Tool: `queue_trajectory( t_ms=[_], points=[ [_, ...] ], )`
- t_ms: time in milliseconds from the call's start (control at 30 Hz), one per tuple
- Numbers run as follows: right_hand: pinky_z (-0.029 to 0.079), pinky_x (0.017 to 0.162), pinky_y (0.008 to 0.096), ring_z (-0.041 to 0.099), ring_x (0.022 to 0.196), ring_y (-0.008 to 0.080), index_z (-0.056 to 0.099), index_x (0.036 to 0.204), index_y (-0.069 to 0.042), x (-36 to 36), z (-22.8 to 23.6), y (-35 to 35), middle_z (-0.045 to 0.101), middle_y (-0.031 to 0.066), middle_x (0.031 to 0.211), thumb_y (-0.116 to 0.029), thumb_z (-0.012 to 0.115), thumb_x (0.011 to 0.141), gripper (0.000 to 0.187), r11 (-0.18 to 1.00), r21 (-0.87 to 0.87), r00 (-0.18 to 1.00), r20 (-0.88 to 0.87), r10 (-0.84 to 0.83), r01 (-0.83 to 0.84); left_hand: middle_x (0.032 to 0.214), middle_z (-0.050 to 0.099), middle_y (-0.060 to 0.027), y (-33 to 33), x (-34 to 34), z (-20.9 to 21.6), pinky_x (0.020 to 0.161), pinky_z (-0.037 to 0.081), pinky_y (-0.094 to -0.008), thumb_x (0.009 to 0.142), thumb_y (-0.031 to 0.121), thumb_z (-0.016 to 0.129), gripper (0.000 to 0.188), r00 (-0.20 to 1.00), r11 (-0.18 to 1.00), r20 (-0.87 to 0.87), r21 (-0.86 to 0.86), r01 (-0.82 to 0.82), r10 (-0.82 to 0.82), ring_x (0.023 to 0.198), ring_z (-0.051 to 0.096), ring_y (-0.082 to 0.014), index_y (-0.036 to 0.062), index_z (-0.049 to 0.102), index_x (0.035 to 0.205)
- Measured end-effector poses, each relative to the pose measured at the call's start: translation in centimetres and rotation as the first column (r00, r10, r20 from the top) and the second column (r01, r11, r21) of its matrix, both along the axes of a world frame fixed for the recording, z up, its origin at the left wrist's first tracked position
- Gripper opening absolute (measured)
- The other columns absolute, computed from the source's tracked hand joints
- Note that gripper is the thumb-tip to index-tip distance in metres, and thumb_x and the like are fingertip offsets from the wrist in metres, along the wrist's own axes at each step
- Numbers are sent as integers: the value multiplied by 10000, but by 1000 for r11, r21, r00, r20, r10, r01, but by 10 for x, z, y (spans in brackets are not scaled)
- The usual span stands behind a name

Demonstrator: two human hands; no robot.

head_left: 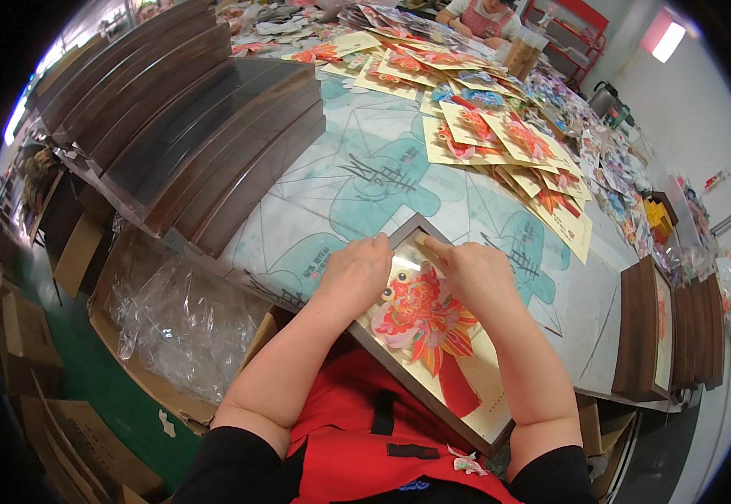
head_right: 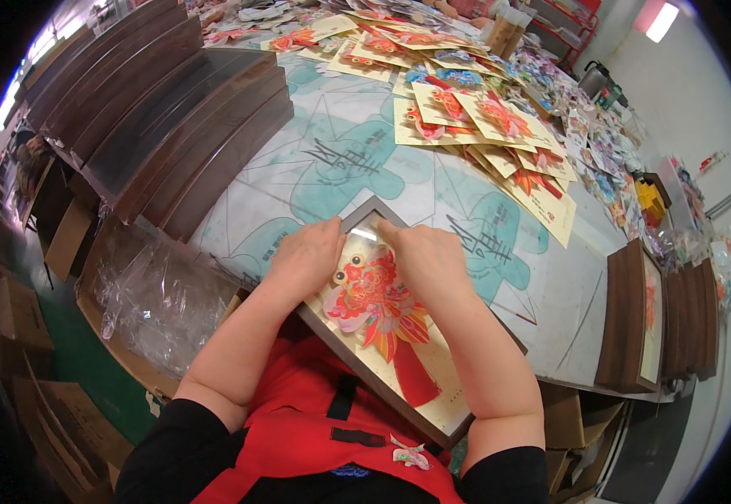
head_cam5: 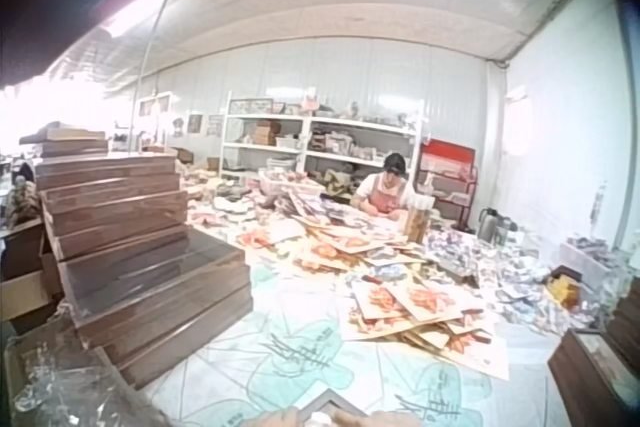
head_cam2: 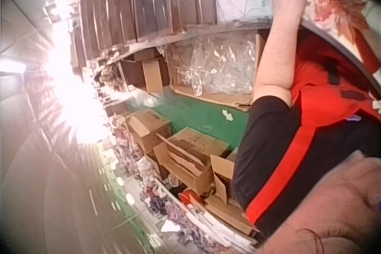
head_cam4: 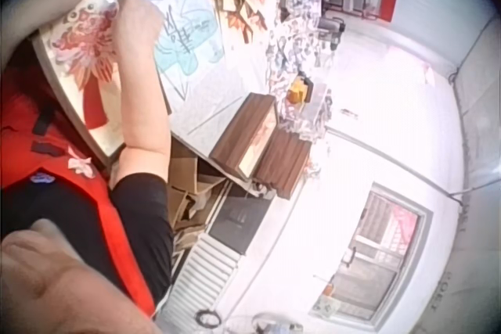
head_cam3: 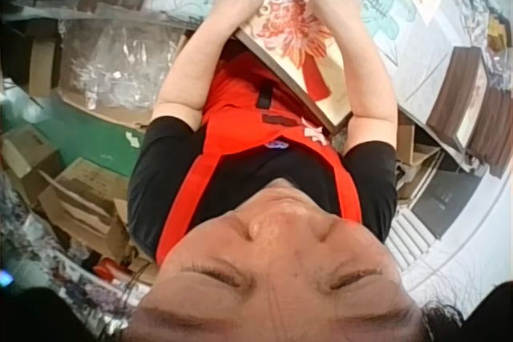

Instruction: The person assembles decorative frames by placing a red paper cutout into a wooden frame, inserting a backing board, and securing the assembly with a wooden stick. They then wrap the finished frame in plastic film. The process is repeated for multiple units in a workshop setting.

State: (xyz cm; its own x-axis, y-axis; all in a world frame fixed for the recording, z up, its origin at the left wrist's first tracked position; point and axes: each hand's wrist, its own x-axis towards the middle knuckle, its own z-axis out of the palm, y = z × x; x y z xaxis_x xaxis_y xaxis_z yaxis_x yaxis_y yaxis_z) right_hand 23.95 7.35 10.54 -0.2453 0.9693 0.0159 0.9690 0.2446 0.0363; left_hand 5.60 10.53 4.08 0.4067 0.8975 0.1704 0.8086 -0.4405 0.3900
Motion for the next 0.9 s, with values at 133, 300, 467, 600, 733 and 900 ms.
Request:
queue_trajectory(
  t_ms=[133, 300, 467, 600, 733, 900],
  points=[
    [492, 563, 389, 656, 644, 278, 594, 1218, -241, 0, 3, -1, 645, 102, 664, -95, 633, 751, 491, 1000, -25, 1000, 6, 1, -1, 847, 636, -175, 0, 0, 0, 703, 503, -464, 935, 219, 483, 218, 1000, 1000, 12, 6, 4, -4, 823, 623, -355, 8, 514, 978],
    [491, 561, 386, 656, 645, 275, 599, 1214, -239, 2, -2, 1, 644, 96, 661, -98, 622, 760, 476, 1000, 1, 1000, 20, 10, -10, 852, 637, -176, 0, 1, 2, 705, 502, -466, 936, 223, 483, 222, 1000, 1000, 13, -2, 5, -5, 826, 622, -356, 7, 513, 974],
    [491, 557, 382, 660, 652, 266, 612, 1192, -235, -1, -1, 0, 648, 89, 664, -101, 626, 758, 454, 1000, 6, 1000, 18, 8, -8, 853, 635, -179, 0, 0, 0, 712, 502, -469, 939, 227, 480, 226, 1000, 1000, 5, -8, -2, 2, 830, 621, -358, 6, 511, 973],
    [489, 558, 393, 652, 651, 275, 627, 1178, -235, 1, 0, -1, 645, 97, 670, -135, 610, 787, 405, 1000, -19, 1000, -3, 5, -5, 853, 634, -178, 0, -1, 1, 707, 504, -465, 941, 230, 478, 228, 1000, 1000, -1, -5, -2, 2, 832, 621, -354, 7, 510, 975],
    [484, 564, 404, 636, 652, 289, 639, 1192, -256, 2, -2, 1, 644, 105, 691, -215, 599, 843, 354, 1000, -29, 1000, -25, -12, 11, 853, 634, -177, -1, -1, 2, 702, 506, -459, 940, 232, 481, 229, 1000, 1000, 3, -14, 4, -4, 832, 623, -349, 8, 509, 978],
    [498, 563, 381, 660, 659, 263, 607, 1207, -246, 1, 3, -2, 649, 91, 677, -60, 594, 754, 490, 999, -37, 999, 30, 13, -12, 855, 634, -171, 0, -1, -1, 705, 505, -458, 939, 229, 484, 224, 1000, 1000, -1, 12, -3, 3, 828, 623, -348, 9, 508, 975]
  ],
)
